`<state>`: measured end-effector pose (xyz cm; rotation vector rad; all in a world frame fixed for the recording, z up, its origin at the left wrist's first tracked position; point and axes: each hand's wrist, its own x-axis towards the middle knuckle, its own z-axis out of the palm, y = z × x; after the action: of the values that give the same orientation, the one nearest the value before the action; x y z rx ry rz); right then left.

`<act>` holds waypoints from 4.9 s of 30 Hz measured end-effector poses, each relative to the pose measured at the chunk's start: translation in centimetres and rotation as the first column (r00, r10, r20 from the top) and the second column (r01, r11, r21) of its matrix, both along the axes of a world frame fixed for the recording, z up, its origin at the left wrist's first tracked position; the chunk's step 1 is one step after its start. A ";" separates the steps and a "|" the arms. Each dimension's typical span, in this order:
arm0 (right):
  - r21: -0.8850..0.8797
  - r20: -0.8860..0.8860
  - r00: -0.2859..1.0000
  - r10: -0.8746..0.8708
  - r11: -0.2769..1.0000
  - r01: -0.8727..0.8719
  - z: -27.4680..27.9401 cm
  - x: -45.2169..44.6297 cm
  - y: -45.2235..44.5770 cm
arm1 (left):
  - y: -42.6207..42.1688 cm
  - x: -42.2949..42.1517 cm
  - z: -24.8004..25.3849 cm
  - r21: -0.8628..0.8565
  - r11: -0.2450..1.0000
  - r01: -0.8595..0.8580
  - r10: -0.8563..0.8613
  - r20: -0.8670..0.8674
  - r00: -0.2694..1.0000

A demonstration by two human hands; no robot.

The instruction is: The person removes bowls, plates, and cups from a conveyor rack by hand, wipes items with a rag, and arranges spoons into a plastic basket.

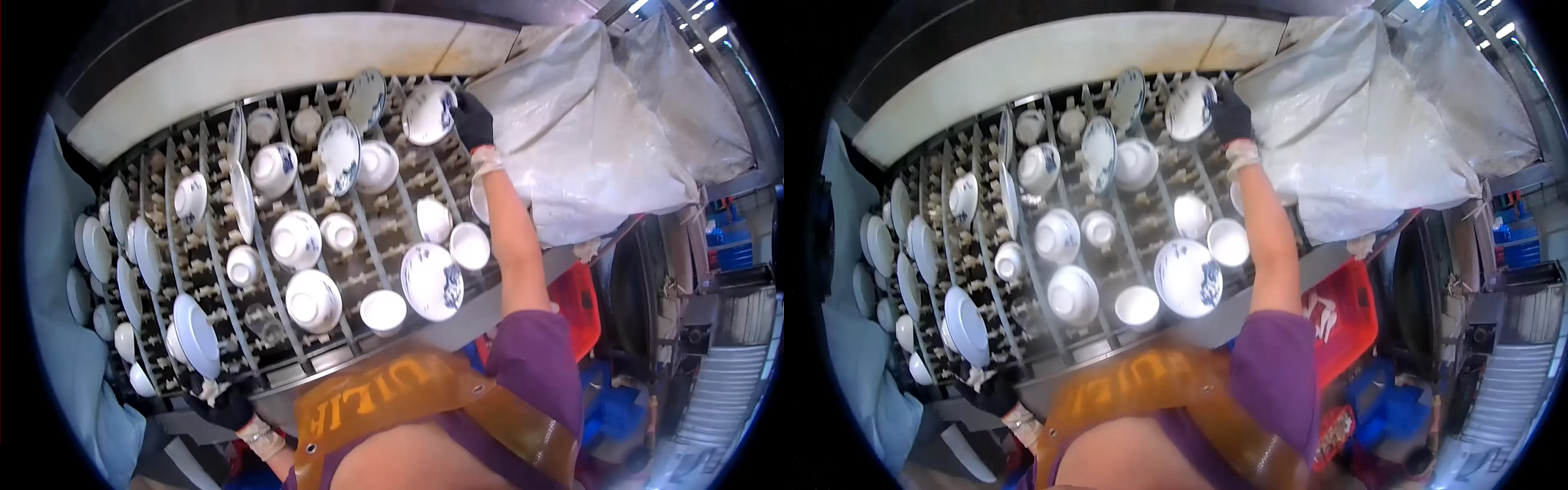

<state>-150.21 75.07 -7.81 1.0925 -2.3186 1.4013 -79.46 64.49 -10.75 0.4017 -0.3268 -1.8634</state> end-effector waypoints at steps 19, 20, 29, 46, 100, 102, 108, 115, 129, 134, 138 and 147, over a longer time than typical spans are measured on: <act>0.012 0.540 0.841 0.036 0.999 -0.051 -1.0 7.1 8.5 | 7.3 -24.4 7.9 -0.155 -0.244 0.957 0.275 0.936 0.221; 0.014 0.546 0.837 0.038 0.998 -0.054 -0.7 7.8 9.1 | 7.4 -24.6 7.3 -0.162 -0.249 0.955 0.270 0.935 0.229; 0.747 0.241 0.943 0.230 0.576 -0.332 1.1 19.5 16.9 | 2.3 -25.3 5.9 0.099 0.128 0.987 -0.258 0.964 -0.063; 0.454 0.163 0.755 0.635 0.631 -0.629 0.0 21.7 10.9 | 6.8 -25.5 6.9 -0.096 0.316 0.944 -0.173 0.972 0.157; 0.644 0.034 0.998 0.047 0.763 -0.058 -0.8 14.9 24.2 | 17.6 -46.1 4.0 -0.024 -0.211 0.977 0.695 0.699 0.167; 0.495 -0.074 0.997 0.027 0.869 0.013 0.0 15.7 24.1 | 17.2 -45.0 2.9 -0.124 -0.164 0.979 0.742 0.638 0.206; 0.496 -0.175 0.984 0.025 0.866 0.067 -0.2 16.3 25.6 | 19.7 -42.4 6.4 -0.091 0.016 0.996 0.676 0.734 0.056; 0.517 -0.156 0.986 0.061 0.856 0.029 -0.7 11.3 30.2 | 21.4 -40.8 5.2 -0.087 0.012 0.996 0.622 0.781 0.060; 0.807 -0.073 0.895 0.440 0.553 -0.206 -2.7 9.3 14.8 | 20.2 -42.1 6.2 -0.043 0.110 0.993 0.599 0.800 -0.032; 0.869 0.237 0.751 0.616 0.212 -0.448 -0.4 6.4 13.6 | 19.7 -42.2 6.7 0.043 0.135 0.990 0.546 0.831 -0.110; 0.748 0.425 0.679 0.599 0.190 -0.636 3.7 5.0 14.1 | 19.4 -43.6 6.8 0.178 0.079 0.981 0.591 0.784 -0.190; 0.710 0.109 0.988 0.111 0.686 -0.156 -2.1 -2.0 10.3 | 18.9 -41.9 9.1 0.057 0.095 0.994 0.524 0.846 -0.098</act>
<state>-152.22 85.38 -9.88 1.4378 -2.9773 0.5015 -121.32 83.37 -1.63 0.6678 -3.0870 -0.9008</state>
